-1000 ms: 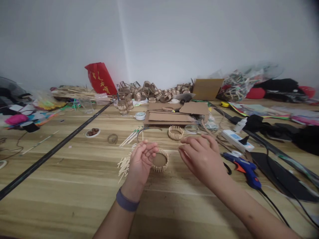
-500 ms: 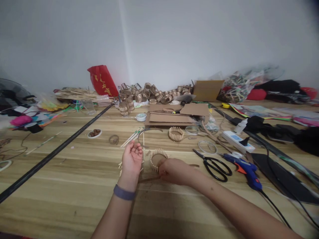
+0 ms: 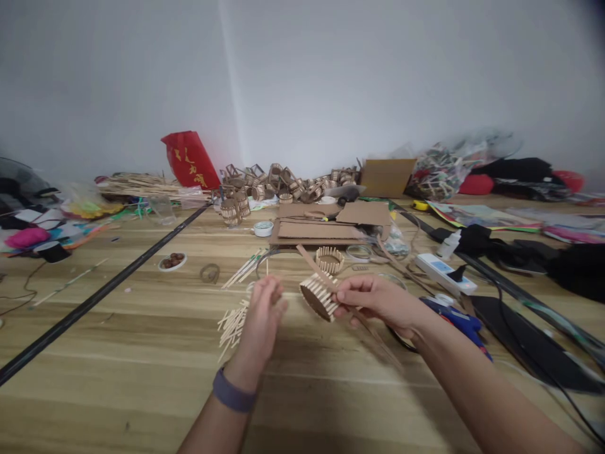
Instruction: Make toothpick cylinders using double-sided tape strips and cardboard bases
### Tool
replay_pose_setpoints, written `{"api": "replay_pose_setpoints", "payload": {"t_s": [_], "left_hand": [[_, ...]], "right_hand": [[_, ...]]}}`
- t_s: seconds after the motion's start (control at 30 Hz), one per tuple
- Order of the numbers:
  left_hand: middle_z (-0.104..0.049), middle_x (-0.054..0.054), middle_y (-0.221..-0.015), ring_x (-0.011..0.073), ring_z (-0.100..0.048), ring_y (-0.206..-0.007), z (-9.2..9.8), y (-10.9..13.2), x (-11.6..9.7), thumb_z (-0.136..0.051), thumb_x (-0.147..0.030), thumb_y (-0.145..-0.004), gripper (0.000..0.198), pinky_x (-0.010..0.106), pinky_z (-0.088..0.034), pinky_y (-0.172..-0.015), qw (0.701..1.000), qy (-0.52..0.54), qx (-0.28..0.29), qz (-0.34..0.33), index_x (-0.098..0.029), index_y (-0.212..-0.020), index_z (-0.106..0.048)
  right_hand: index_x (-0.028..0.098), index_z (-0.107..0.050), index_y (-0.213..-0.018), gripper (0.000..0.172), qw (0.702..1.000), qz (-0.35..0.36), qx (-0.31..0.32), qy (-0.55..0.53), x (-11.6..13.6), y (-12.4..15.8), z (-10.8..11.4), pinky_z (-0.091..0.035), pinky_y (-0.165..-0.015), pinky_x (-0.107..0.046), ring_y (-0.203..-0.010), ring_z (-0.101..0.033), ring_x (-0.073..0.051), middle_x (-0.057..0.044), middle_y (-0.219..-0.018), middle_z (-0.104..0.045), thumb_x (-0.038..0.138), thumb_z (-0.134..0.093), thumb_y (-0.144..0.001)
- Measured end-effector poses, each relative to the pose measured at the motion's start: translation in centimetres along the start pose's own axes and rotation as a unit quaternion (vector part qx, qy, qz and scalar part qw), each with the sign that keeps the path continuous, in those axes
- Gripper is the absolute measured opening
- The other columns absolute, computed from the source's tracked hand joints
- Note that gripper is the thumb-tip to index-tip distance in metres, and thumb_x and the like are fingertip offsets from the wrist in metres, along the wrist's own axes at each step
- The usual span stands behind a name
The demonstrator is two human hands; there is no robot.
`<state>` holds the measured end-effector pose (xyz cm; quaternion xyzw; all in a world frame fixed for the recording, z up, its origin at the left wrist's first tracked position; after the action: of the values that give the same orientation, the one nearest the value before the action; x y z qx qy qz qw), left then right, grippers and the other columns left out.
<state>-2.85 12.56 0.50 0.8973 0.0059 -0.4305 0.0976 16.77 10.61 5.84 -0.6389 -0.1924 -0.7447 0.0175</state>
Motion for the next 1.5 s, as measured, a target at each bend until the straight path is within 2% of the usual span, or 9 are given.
{"api": "replay_pose_setpoints", "payload": {"t_s": [0.13, 0.27, 0.4, 0.63, 0.7, 0.77, 0.87, 1.03, 1.5], "left_hand": [[-0.053, 0.006, -0.123, 0.0243, -0.063, -0.097, -3.7, 3.2, 4.2, -0.074, -0.048, -0.076, 0.071, 0.033, -0.054, -0.068, 0.974, -0.017, 0.185, 0.13, -0.039, -0.134, -0.033], [-0.06, 0.002, -0.098, 0.0159, -0.063, -0.075, -4.9, 4.5, 4.9, -0.075, -0.04, -0.077, 0.068, 0.032, -0.054, -0.069, 0.963, -0.004, 0.238, 0.124, -0.031, -0.129, -0.033], [-0.062, 0.003, -0.1, 0.0154, -0.063, -0.079, -4.6, 3.9, 4.0, -0.074, -0.035, -0.078, 0.052, 0.031, -0.055, -0.071, 0.973, 0.004, 0.211, 0.09, -0.026, -0.118, -0.042], [-0.06, 0.002, -0.11, 0.0184, -0.064, -0.088, -3.7, 3.1, 3.8, -0.072, -0.034, -0.08, 0.062, 0.037, -0.058, -0.073, 0.984, 0.047, 0.158, 0.073, -0.036, -0.13, -0.035], [-0.06, 0.0, -0.106, 0.0164, -0.063, -0.084, -3.6, 2.9, 3.8, -0.073, -0.032, -0.079, 0.058, 0.035, -0.058, -0.072, 0.985, 0.058, 0.146, 0.066, -0.035, -0.127, -0.04], [-0.06, -0.001, -0.103, 0.0147, -0.063, -0.081, -3.3, 2.6, 3.7, -0.076, -0.031, -0.077, 0.056, 0.034, -0.058, -0.072, 0.988, 0.071, 0.129, 0.056, -0.034, -0.122, -0.043], [-0.061, -0.001, -0.102, 0.0158, -0.062, -0.082, -3.1, 2.3, 3.8, -0.077, -0.044, -0.074, 0.054, 0.035, -0.058, -0.072, 0.988, 0.099, 0.111, 0.05, -0.033, -0.118, -0.047], [-0.062, 0.0, -0.104, 0.0195, -0.063, -0.087, -3.1, 2.5, 3.8, -0.078, -0.059, -0.064, 0.064, 0.038, -0.057, -0.076, 0.986, 0.124, 0.108, 0.037, -0.033, -0.116, -0.051], [-0.057, -0.003, -0.108, 0.0157, -0.06, -0.09, -3.1, 2.8, 3.7, -0.086, -0.042, -0.063, 0.065, 0.037, -0.056, -0.08, 0.988, 0.101, 0.108, 0.034, -0.036, -0.117, -0.049]], "right_hand": [[0.018, -0.067, -0.071, 0.036, 0.998, 0.0, 0.018, -0.058, 0.2, 1.1, -1.3, -0.047, -0.054, -0.022, -0.069, -0.065, -0.016, -0.003, -0.071, -0.072, 0.05, -0.081, -0.06], [0.016, -0.068, -0.071, 0.041, 0.996, 0.001, 0.048, -0.073, 0.4, 1.8, -3.1, -0.047, -0.053, -0.023, -0.058, -0.061, -0.012, -0.002, -0.066, -0.07, 0.052, -0.082, -0.058], [0.017, -0.067, -0.07, 0.037, 0.995, 0.042, 0.008, -0.085, 0.6, 2.5, -2.5, -0.048, -0.051, -0.021, -0.053, -0.054, -0.008, -0.002, -0.075, -0.07, 0.05, -0.081, -0.063], [0.019, -0.067, -0.067, 0.032, 0.99, 0.046, -0.059, -0.117, -1.2, 4.1, -0.8, -0.053, -0.054, -0.023, -0.096, -0.064, -0.024, -0.007, -0.136, -0.056, 0.049, -0.08, -0.065], [0.019, -0.067, -0.067, 0.033, 0.991, 0.045, -0.069, -0.109, -1.8, 4.1, -0.6, -0.053, -0.054, -0.023, -0.09, -0.065, -0.022, -0.008, -0.128, -0.062, 0.049, -0.08, -0.064], [0.019, -0.067, -0.067, 0.035, 0.995, 0.026, -0.039, -0.092, -2.8, 3.8, -1.3, -0.052, -0.053, -0.024, -0.078, -0.065, -0.019, -0.009, -0.101, -0.072, 0.051, -0.079, -0.065], [0.017, -0.068, -0.065, 0.038, 0.998, 0.0, -0.01, -0.059, -4.4, 3.1, -2.3, -0.05, -0.055, -0.024, -0.064, -0.061, -0.015, -0.007, -0.072, -0.072, 0.054, -0.077, -0.064], [0.015, -0.07, -0.062, 0.035, 0.999, -0.016, -0.026, -0.008, -5.5, 2.5, -3.0, -0.047, -0.058, -0.024, -0.061, -0.057, -0.013, -0.004, -0.066, -0.068, 0.051, -0.073, -0.065], [0.016, -0.07, -0.066, 0.031, 0.999, -0.004, -0.012, 0.042, -6.0, 2.4, -3.2, -0.046, -0.058, -0.025, -0.061, -0.057, -0.014, -0.003, -0.067, -0.068, 0.046, -0.066, -0.073]]}}
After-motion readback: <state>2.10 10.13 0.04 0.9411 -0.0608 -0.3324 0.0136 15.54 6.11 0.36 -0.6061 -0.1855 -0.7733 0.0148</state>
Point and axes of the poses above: each hand's wrist, its own y-axis away from the middle knuckle, its own z-axis out of the back of the hand, x = y × z, the point moved 8 cm from there along -y, towards the middle knuckle
